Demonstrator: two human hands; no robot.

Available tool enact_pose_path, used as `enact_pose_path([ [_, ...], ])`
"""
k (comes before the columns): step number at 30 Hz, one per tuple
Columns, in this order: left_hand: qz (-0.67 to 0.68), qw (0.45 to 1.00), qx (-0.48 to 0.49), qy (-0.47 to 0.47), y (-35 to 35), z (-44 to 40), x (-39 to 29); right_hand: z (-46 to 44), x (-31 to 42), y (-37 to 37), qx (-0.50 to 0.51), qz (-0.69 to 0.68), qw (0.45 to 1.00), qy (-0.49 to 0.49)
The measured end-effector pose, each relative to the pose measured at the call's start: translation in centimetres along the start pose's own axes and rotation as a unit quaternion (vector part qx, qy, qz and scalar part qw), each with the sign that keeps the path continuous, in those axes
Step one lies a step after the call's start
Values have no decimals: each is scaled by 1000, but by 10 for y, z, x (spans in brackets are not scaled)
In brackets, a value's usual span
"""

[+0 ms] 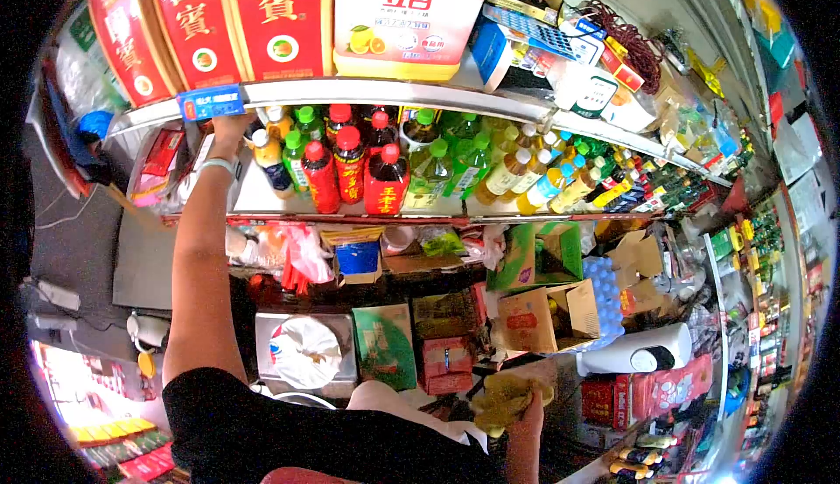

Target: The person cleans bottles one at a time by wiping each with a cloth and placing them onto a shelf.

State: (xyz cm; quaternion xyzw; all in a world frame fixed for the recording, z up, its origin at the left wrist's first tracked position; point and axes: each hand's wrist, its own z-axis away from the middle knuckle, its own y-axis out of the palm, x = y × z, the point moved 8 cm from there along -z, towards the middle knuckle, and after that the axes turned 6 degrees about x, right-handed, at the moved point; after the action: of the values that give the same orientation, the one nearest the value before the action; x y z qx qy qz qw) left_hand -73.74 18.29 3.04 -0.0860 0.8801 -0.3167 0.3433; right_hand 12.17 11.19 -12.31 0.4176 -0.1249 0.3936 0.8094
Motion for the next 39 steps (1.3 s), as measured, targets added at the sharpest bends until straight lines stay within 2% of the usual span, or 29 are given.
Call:
enact_pose_path([
  [1,67,998,17,-16,10,-5,11,10,1,-4,-10,-7,1000,3],
  [2,-38,999,17,-25,20,-15,17,20,9,2,42,139,988,-50],
  [3,161,982,63,-80,16,-6,6,32,17,8,75,274,952,-117],
  [4,41,996,66,-44,22,-13,6,29,16,-24,-11,124,990,-72],
  [5,16,997,67,-39,28,-20,13,28,9,-51,-95,-32,995,-26],
  [6,20,997,67,-40,33,-22,18,33,8,-47,-79,-71,994,-23],
  [10,43,995,70,-48,49,-32,31,56,20,-45,-84,12,994,-65],
  [14,62,994,78,-55,56,-33,40,53,18,-54,-68,1,997,-24],
  [24,159,977,113,-88,57,-21,69,29,12,-53,-74,-15,997,-17],
  [29,250,950,149,-112,63,-8,98,23,21,-45,-66,-8,997,-38],
  [31,341,914,185,-124,90,-8,122,28,27,-23,2,-27,997,-73],
  [32,395,886,205,-128,111,-12,140,23,30,-36,-64,-47,995,-59],
  [33,351,911,193,-96,108,-8,114,22,34,-48,-78,-47,994,-65],
  [34,298,937,173,-58,104,1,84,29,54,-54,-33,304,940,-154],
  [35,254,954,157,-22,109,8,49,45,72,-60,-81,594,756,-265],
  [36,222,966,132,9,111,21,23,20,66,-98,-19,332,923,-194],
  [37,190,977,93,37,103,38,-3,-1,58,-137,-20,21,991,-128],
  [38,183,979,61,64,97,59,-39,7,58,-123,-44,-148,983,-96],
  [39,180,980,26,77,89,85,-64,29,70,-93,-121,-113,981,-103],
])
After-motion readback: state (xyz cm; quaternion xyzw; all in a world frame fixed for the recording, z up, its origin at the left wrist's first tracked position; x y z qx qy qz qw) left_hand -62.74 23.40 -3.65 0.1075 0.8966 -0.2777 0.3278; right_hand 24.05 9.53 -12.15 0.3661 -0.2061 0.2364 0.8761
